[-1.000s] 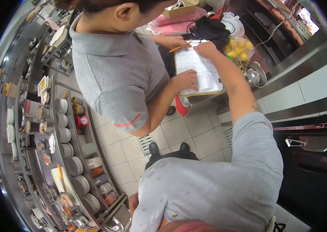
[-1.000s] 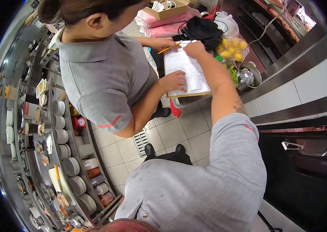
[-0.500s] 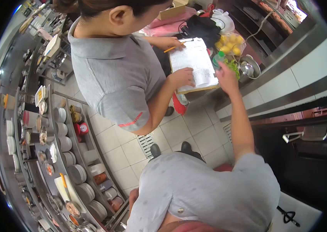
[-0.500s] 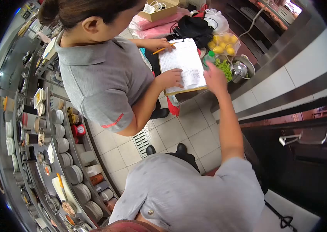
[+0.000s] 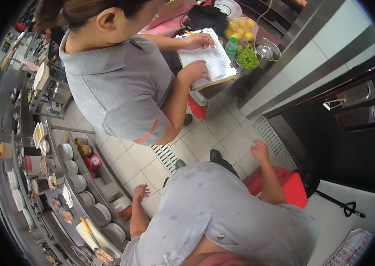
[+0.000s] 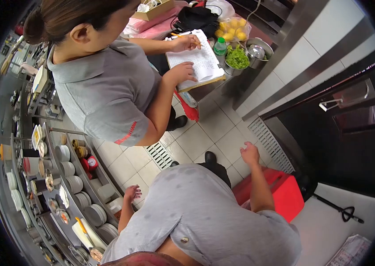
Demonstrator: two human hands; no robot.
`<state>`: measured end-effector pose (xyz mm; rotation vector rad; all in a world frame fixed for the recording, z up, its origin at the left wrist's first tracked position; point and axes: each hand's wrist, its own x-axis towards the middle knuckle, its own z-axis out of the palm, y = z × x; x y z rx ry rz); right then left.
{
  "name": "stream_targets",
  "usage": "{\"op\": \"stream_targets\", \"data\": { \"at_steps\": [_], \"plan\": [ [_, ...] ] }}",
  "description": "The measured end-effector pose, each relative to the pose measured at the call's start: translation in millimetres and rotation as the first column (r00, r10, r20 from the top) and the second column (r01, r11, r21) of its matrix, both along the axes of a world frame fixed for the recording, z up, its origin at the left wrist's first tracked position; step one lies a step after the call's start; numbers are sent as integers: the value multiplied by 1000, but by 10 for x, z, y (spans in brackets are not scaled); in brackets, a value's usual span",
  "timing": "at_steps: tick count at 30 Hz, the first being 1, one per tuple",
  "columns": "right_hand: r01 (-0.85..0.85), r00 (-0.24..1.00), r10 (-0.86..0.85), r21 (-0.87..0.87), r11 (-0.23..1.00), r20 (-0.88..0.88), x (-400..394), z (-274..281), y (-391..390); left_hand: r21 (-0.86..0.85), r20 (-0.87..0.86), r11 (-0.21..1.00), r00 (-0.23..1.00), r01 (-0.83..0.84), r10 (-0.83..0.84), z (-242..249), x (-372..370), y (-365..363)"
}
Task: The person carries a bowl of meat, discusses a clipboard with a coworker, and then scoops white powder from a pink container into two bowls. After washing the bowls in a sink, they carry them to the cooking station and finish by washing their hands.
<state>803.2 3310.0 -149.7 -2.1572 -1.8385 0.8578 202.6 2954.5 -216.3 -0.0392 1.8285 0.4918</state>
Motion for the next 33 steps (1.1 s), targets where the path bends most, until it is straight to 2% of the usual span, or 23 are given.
{"op": "stream_targets", "data": {
  "at_steps": [4,8,11,14,23,26,29,32,33],
  "plan": [
    [47,998,-50,-92,995,-35,-24,-100,-281,26,-44,995,994,97,-96,148,-61,335],
    [43,999,-48,-187,981,-18,-1,-247,-457,19,-15,988,988,155,-154,159,1,426],
    [-5,1000,6,-69,998,22,36,-414,-629,-10,16,988,988,156,-155,105,62,354],
    [20,999,-14,-200,980,35,71,-602,-722,-31,50,987,986,161,-159,41,82,214],
    [-53,991,95,-389,920,91,205,-916,-772,-61,69,993,993,97,-93,-2,123,-64],
    [15,995,26,-408,913,95,272,-959,-729,-41,74,996,994,80,-76,-28,159,-83],
    [1,996,30,-357,934,82,302,-1024,-660,-26,76,997,994,74,-72,-43,193,-50],
    [-112,979,161,-329,938,126,280,-1016,-536,-22,71,997,995,68,-66,-16,239,0],
    [-230,939,298,-333,914,170,257,-1019,-478,-23,70,998,996,65,-63,-3,254,13]
  ]
}}
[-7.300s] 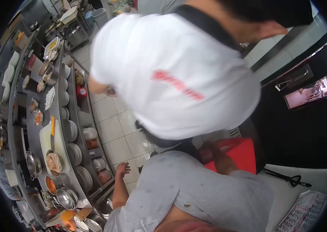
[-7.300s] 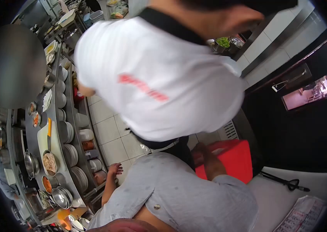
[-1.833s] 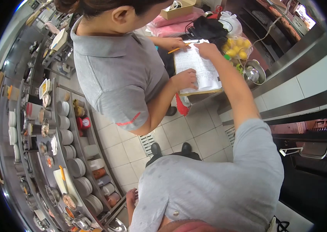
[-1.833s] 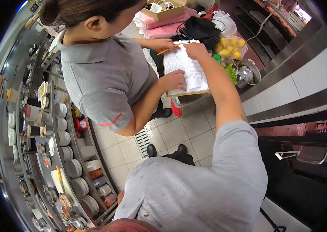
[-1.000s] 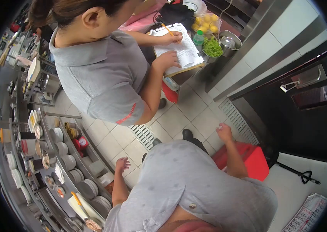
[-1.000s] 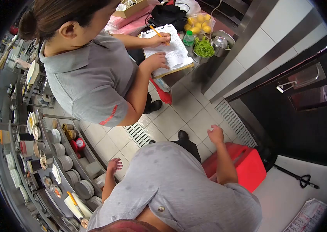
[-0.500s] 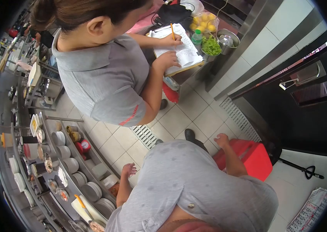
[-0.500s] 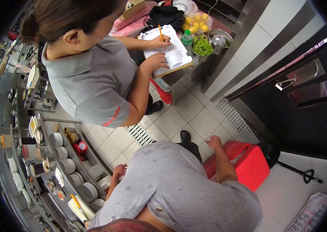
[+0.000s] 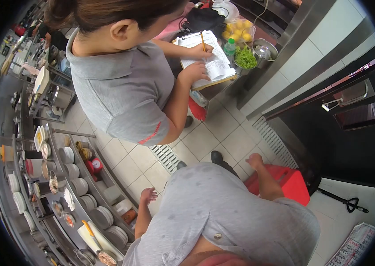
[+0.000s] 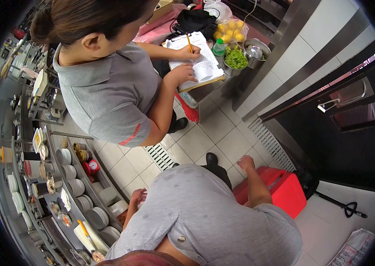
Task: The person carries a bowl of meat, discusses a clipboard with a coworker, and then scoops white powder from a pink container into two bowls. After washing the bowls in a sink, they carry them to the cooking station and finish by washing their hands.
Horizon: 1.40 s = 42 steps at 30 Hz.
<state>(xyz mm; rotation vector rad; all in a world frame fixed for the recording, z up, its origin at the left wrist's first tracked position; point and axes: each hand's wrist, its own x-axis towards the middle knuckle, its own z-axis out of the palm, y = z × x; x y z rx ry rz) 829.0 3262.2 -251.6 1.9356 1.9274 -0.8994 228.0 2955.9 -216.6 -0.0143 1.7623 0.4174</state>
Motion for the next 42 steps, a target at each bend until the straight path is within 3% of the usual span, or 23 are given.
{"op": "stream_targets", "data": {
  "at_steps": [2,5,11,17,20,23,29,38,42],
  "plan": [
    [-279,956,279,-9,960,91,-63,34,85,-6,-2,1000,1000,-3,3,0,20,12],
    [215,970,-218,-39,976,-105,-103,114,43,-14,14,1000,1000,-19,20,-39,25,5],
    [6,1000,-7,-79,997,-11,-110,61,72,-17,22,999,999,-28,28,-88,58,-27],
    [95,995,-97,-85,992,-24,-64,45,14,-15,20,1000,1000,-21,21,-61,140,1],
    [34,999,-34,-79,996,4,-63,51,25,-11,19,1000,1000,-19,19,-41,136,16],
    [129,990,-133,-93,987,-40,-67,77,27,-12,21,999,999,-31,31,-54,121,18],
    [-135,989,140,-116,984,38,-143,136,91,-12,25,999,999,-30,30,-77,84,32],
    [123,991,-129,-157,980,-30,-202,166,100,-28,22,1000,1000,-9,9,-25,118,36],
    [97,994,-102,-133,986,-28,-145,-80,102,-34,4,999,1000,-15,15,13,145,20]
  ]
}}
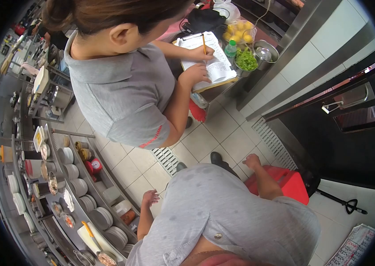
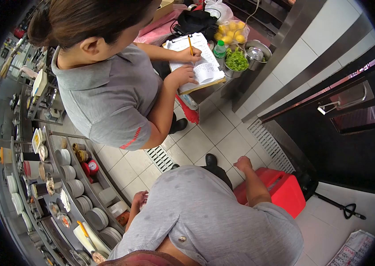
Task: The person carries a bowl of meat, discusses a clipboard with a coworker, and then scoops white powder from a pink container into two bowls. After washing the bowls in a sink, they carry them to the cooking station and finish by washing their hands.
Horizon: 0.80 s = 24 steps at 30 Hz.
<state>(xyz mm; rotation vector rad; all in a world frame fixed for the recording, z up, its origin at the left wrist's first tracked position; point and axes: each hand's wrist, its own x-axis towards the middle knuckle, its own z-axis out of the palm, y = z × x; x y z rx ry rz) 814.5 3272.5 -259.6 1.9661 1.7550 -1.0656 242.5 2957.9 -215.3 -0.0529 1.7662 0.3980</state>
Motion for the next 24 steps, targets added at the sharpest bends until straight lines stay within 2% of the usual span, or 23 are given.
{"op": "stream_targets", "data": {
  "at_steps": [2,8,11,14,20,23,24],
  "plan": [
    [27,1000,-27,10,1000,-14,8,-31,-2,-1,6,1000,1000,-1,1,-10,-4,-22],
    [-50,999,50,17,999,-18,-33,-51,44,12,17,1000,1000,-15,15,-83,0,-115],
    [-147,989,148,56,988,-3,1,-213,37,8,10,1000,1000,-18,18,-79,19,-143],
    [-25,999,25,14,1000,-32,-29,-91,26,3,-1,1000,1000,-15,15,-42,47,-169],
    [-231,972,231,-7,973,29,-78,-160,66,16,-4,1000,1000,-20,20,-41,42,-214],
    [-81,996,80,-12,997,-46,-98,-76,37,27,5,999,1000,-28,28,-45,37,-236],
    [-85,994,88,43,995,-61,-118,18,49,30,10,999,999,-31,31,-56,31,-250]
  ]
}}
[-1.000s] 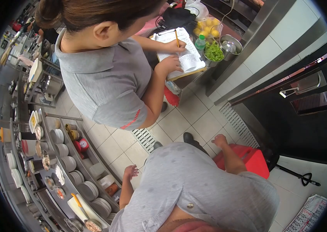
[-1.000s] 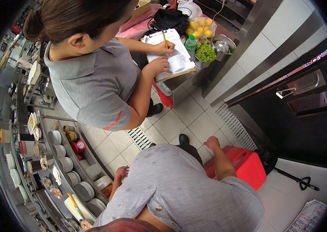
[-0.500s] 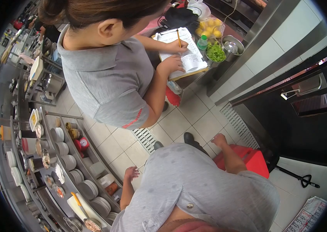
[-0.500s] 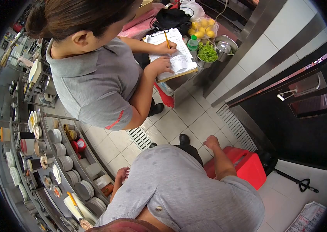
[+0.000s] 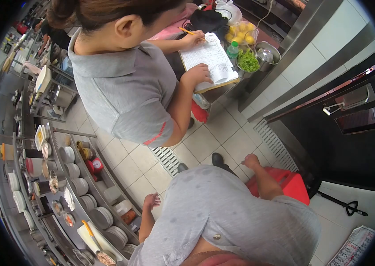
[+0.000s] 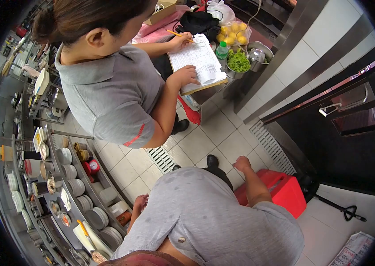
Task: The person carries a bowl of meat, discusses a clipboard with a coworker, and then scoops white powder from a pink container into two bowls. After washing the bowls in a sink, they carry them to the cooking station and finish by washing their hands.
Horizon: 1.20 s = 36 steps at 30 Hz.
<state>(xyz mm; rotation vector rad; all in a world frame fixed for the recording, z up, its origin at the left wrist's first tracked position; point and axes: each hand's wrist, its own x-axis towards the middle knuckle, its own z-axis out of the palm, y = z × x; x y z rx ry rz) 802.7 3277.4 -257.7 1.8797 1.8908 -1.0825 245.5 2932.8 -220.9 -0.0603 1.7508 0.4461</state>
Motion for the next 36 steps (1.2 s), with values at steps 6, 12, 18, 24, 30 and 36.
{"op": "stream_targets", "data": {
  "at_steps": [6,12,18,24,30,36],
  "plan": [
    [99,982,21,602,792,-188,-281,918,1402,-26,-2,1000,1000,-4,4,8,-28,-64],
    [76,833,302,636,768,-464,-1250,2696,2969,-11,-35,997,996,-79,79,84,97,-86],
    [-181,875,447,727,662,-189,-2054,2826,3928,-2,-15,990,990,-143,143,170,554,-243],
    [-362,861,509,670,648,-28,-2592,2557,4317,92,-130,993,990,72,-60,333,977,-510],
    [-455,861,499,581,675,94,-2756,2587,4381,75,-125,997,992,9,1,347,952,-731],
    [-532,820,560,525,665,121,-2828,2634,4683,80,-139,994,987,-76,87,436,1006,-473]
  ]
}}
